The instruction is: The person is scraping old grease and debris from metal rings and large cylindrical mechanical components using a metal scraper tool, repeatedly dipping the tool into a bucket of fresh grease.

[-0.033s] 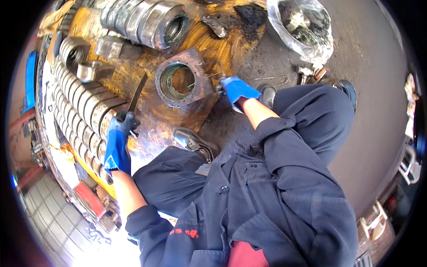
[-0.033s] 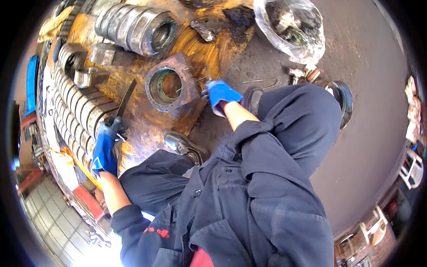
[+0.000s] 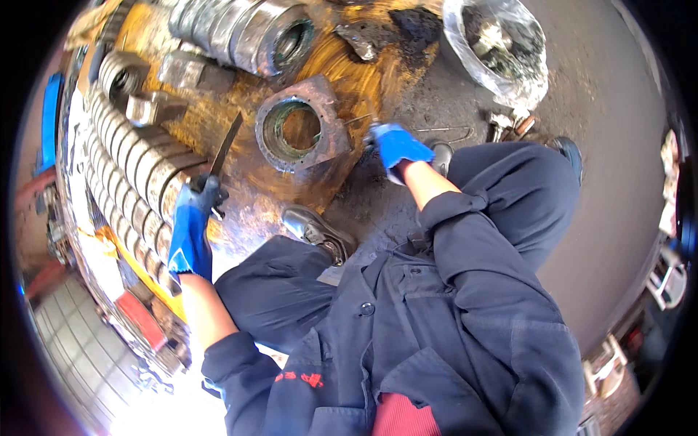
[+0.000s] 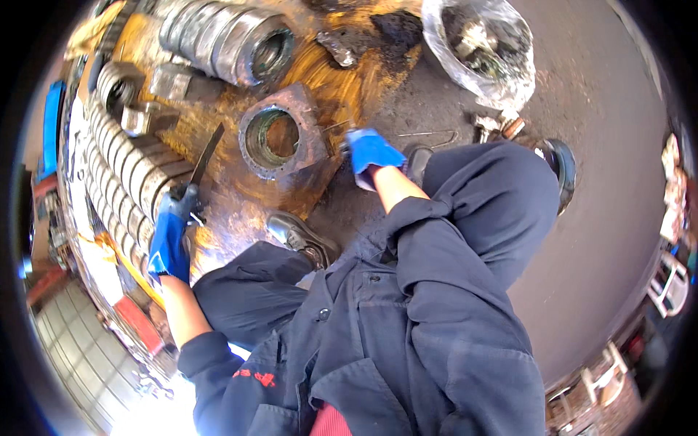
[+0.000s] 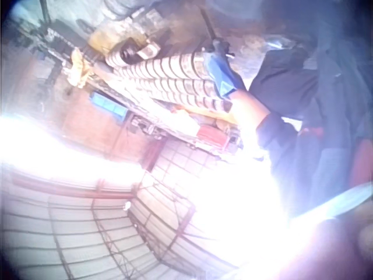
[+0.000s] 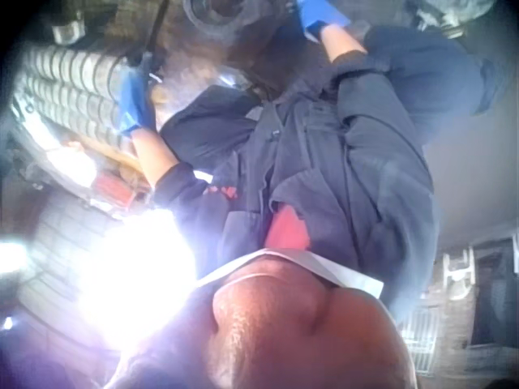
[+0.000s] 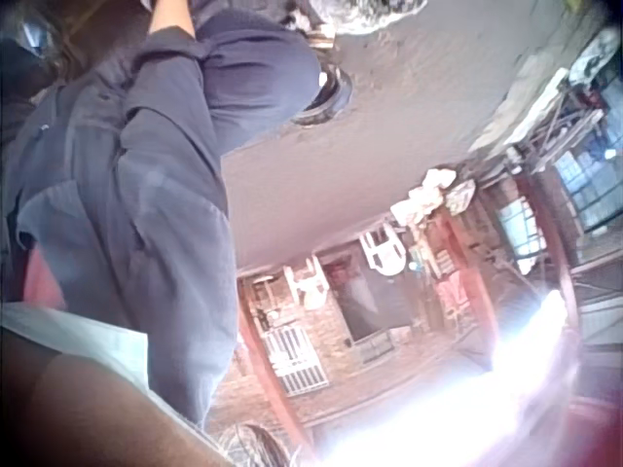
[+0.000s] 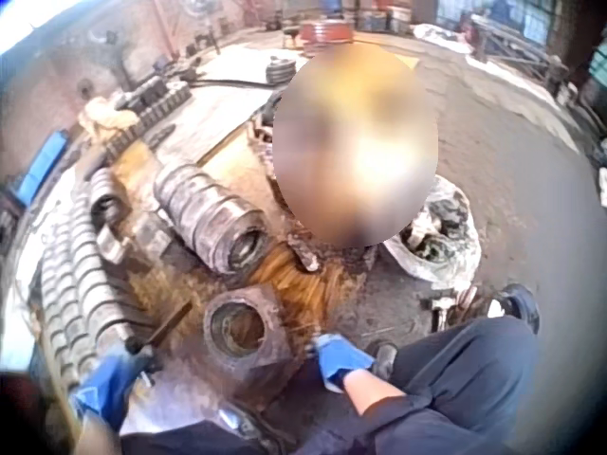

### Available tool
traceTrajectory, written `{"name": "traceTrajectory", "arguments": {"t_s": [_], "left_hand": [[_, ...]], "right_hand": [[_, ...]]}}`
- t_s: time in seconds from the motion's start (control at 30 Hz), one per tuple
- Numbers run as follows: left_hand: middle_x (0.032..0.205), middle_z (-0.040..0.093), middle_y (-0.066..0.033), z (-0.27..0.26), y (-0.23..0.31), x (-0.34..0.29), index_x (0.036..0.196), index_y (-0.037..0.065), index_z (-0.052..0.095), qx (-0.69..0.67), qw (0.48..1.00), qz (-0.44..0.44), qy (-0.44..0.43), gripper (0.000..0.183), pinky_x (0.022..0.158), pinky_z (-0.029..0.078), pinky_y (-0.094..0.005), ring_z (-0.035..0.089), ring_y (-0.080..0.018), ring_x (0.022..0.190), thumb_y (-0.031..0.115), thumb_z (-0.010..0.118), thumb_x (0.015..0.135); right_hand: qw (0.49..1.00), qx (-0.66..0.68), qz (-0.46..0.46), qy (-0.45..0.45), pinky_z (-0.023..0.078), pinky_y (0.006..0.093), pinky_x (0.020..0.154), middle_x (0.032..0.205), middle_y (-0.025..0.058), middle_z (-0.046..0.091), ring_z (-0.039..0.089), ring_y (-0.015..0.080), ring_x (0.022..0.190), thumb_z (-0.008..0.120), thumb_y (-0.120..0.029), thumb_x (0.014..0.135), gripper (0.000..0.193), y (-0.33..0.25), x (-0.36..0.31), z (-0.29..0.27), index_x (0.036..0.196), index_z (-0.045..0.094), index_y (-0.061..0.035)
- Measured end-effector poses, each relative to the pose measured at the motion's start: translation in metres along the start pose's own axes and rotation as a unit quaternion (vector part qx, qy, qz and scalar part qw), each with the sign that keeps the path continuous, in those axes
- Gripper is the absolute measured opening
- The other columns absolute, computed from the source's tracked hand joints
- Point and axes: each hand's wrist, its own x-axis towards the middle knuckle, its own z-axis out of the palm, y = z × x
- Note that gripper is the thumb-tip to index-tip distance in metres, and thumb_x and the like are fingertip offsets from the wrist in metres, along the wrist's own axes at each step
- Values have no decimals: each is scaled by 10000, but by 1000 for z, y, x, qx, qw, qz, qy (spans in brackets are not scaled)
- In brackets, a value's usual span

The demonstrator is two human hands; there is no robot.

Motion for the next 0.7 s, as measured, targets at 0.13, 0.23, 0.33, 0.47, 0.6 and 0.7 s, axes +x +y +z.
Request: {"name": "traceTrajectory", "arguments": {"t_s": [0.13, 0.23, 0.33, 0.47, 0.6, 0.7], "left_hand": [[754, 680, -109, -5, 4, 10, 967, 9, 647, 27, 999, 37, 0, 329, 578, 512, -338, 639, -178, 648, 309, 544, 878], [706, 646, -75, -1, 10, 14, 862, 8, 635, 83, 992, 97, 24, 299, 581, 489, -329, 603, -159, 634, 280, 515, 882], [705, 645, -91, -1, 35, -6, 846, 17, 630, 141, 988, 58, 19, 289, 599, 490, -340, 605, -172, 631, 287, 526, 852], [738, 656, -121, -4, 41, -19, 882, 34, 630, 206, 970, 75, 109, 309, 622, 502, -370, 626, -242, 626, 319, 521, 831], [752, 644, -159, 0, 17, -20, 909, 26, 619, 202, 970, 54, 127, 322, 649, 503, -391, 626, -286, 645, 319, 513, 824], [799, 640, -195, 0, 33, -27, 932, 21, 611, 186, 968, 111, 127, 337, 694, 501, -416, 630, -341, 713, 323, 511, 819]], "right_hand": [[972, 172, 121, 104, 481, 373, 599, 779, 122, 678, 630, 205, 675, 434, -296, 959, 353, 58, 21, -21, 896, 678, -49], [987, 84, 137, 31, 476, 395, 658, 788, 174, 667, 641, 261, 751, 398, -372, 971, 445, 42, 23, 13, 910, 664, -21], [977, -201, 71, 11, 482, 452, 769, 942, 252, 660, 628, 384, 925, 424, -472, 934, 541, -5, 10, 20, 1017, 646, 14], [971, 84, 200, 99, 456, 321, 512, 696, 61, 658, 611, 141, 570, 510, -370, 933, 347, 66, 39, -19, 869, 671, -70], [988, -10, 141, 69, 440, 362, 532, 701, 80, 648, 592, 177, 602, 510, -381, 930, 378, -8, 0, 13, 858, 673, -47], [990, -107, 94, -8, 447, 405, 623, 773, 102, 671, 590, 250, 701, 515, -411, 917, 442, 16, 20, 30, 954, 671, 2]]}}
